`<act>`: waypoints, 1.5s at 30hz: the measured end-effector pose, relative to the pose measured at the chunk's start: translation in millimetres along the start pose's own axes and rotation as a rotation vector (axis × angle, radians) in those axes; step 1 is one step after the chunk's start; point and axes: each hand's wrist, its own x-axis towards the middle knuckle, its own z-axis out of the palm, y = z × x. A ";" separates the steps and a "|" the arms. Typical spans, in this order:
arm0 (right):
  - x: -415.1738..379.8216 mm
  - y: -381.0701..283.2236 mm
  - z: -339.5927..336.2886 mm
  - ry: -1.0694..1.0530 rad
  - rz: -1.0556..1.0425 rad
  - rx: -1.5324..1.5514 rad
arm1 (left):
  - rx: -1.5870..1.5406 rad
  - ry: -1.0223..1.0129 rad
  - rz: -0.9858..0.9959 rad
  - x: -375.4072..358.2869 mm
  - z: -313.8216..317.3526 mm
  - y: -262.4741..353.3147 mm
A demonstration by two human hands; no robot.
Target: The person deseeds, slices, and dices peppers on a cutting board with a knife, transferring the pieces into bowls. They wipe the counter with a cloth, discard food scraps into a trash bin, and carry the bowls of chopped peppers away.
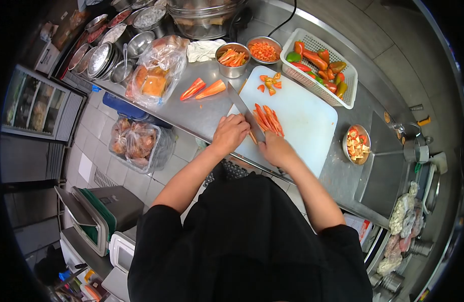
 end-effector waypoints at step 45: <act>-24.7 35.3 3.8 -0.009 0.049 0.141 | 0.367 0.034 -0.361 58.5 -21.7 -107.0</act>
